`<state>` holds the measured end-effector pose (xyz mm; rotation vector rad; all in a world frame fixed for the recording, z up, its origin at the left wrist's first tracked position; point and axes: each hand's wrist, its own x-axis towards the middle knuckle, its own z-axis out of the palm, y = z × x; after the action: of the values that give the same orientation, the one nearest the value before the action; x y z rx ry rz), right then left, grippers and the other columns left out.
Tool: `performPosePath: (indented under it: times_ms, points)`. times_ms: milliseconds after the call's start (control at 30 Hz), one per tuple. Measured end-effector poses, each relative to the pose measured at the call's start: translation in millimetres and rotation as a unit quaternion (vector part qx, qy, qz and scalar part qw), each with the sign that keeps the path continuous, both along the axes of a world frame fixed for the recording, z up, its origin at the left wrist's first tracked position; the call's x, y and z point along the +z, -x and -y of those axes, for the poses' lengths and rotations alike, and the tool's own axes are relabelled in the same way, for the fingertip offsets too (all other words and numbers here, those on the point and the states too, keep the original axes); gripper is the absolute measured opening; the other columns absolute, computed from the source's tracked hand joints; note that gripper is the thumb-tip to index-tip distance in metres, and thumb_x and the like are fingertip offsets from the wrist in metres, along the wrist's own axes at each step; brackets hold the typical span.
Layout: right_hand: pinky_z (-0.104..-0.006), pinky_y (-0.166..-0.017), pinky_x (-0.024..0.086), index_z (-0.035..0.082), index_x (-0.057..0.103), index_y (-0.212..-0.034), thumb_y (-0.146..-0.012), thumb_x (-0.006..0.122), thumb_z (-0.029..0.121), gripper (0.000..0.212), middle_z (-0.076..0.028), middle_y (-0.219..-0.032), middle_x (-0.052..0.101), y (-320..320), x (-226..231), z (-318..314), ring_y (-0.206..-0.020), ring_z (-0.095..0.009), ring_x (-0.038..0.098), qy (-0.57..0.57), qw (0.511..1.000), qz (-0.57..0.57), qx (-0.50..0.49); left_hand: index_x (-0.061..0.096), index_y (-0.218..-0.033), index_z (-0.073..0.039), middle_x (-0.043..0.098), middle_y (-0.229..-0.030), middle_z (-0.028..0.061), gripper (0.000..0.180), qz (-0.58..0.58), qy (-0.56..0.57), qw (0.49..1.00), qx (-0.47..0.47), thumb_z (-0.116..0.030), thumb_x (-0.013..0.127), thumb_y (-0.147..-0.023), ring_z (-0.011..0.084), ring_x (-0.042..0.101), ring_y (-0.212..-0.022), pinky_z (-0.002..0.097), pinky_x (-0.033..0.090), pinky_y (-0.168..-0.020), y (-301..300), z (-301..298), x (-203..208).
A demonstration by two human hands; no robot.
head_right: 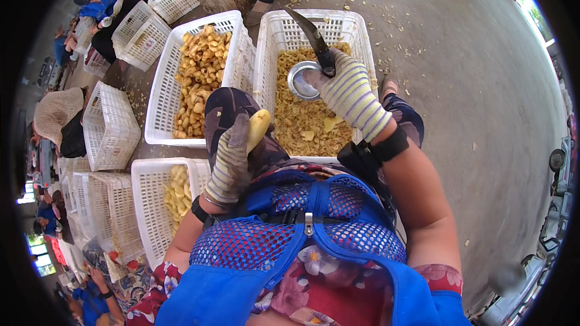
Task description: The person peels small yellow vegetables using a curved hand blade, dropping the peels into a white crate and placing the peeled vegetables into another crate.
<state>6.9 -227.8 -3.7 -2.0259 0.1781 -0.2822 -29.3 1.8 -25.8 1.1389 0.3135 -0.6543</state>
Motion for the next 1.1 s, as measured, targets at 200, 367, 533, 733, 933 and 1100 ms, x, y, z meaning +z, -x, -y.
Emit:
performPosePath:
  times_ms: [200,367,533,733,933,1100]
  points:
    - [-0.0295,-0.069,0.051,-0.006,0.063,-0.109,-0.082,0.076,0.019,0.038,-0.009,-0.086,0.069,19,27,-20,-0.077,-0.013,0.063,0.000,0.999,-0.020,0.049,0.065,-0.111,-0.004,0.053,-0.074,-0.0080,0.043,0.148,-0.016,0.986,-0.074,-0.043,0.066,-0.093,0.0012,0.045,-0.062,0.0181,0.036,-0.054,-14,-3,-8]
    - [-0.0290,-0.071,0.052,-0.008,0.063,-0.110,-0.081,0.077,0.020,0.043,-0.012,-0.089,0.071,27,38,-23,-0.080,-0.013,0.065,-0.019,0.994,-0.097,0.036,0.062,-0.114,-0.004,0.057,-0.083,-0.0065,0.038,0.156,-0.004,0.975,-0.155,-0.028,0.074,-0.087,0.0023,0.049,-0.067,0.0193,0.041,-0.059,-16,-2,-6]
    - [-0.0308,-0.069,0.053,-0.008,0.063,-0.110,-0.080,0.077,0.021,0.043,-0.013,-0.086,0.070,31,21,-22,-0.077,-0.015,0.066,-0.026,0.998,0.014,0.054,0.063,-0.106,-0.002,0.066,-0.085,0.0018,0.029,0.151,-0.044,0.972,-0.176,-0.012,0.072,-0.081,0.0105,0.063,-0.077,0.0245,0.051,-0.073,-19,1,-12]
    - [-0.0372,-0.065,0.055,-0.002,0.065,-0.108,-0.081,0.073,0.018,0.035,-0.019,-0.080,0.069,19,2,-4,-0.073,-0.029,0.070,0.102,0.994,0.018,0.041,0.064,-0.097,-0.003,0.065,-0.082,0.0002,0.021,0.165,-0.083,0.964,-0.189,-0.012,0.071,-0.080,0.0086,0.059,-0.074,0.0236,0.048,-0.070,-16,3,3]
    - [-0.0335,-0.064,0.053,-0.004,0.063,-0.110,-0.083,0.071,0.014,0.033,-0.016,-0.084,0.071,26,24,3,-0.069,-0.019,0.067,-0.004,1.000,-0.008,0.006,0.063,-0.094,-0.004,0.062,-0.081,-0.0024,0.016,0.138,-0.062,0.974,-0.168,-0.015,0.068,-0.083,0.0057,0.055,-0.071,0.0205,0.045,-0.065,-18,0,-3]
    - [-0.0388,-0.067,0.055,-0.003,0.064,-0.104,-0.081,0.072,0.023,0.035,-0.021,-0.081,0.069,27,19,-40,-0.077,-0.034,0.070,0.105,0.983,0.045,0.142,0.063,-0.095,-0.006,0.061,-0.082,-0.0033,0.013,0.176,-0.061,0.971,-0.148,-0.013,0.066,-0.085,0.0050,0.056,-0.071,0.0196,0.045,-0.064,-18,4,-7]
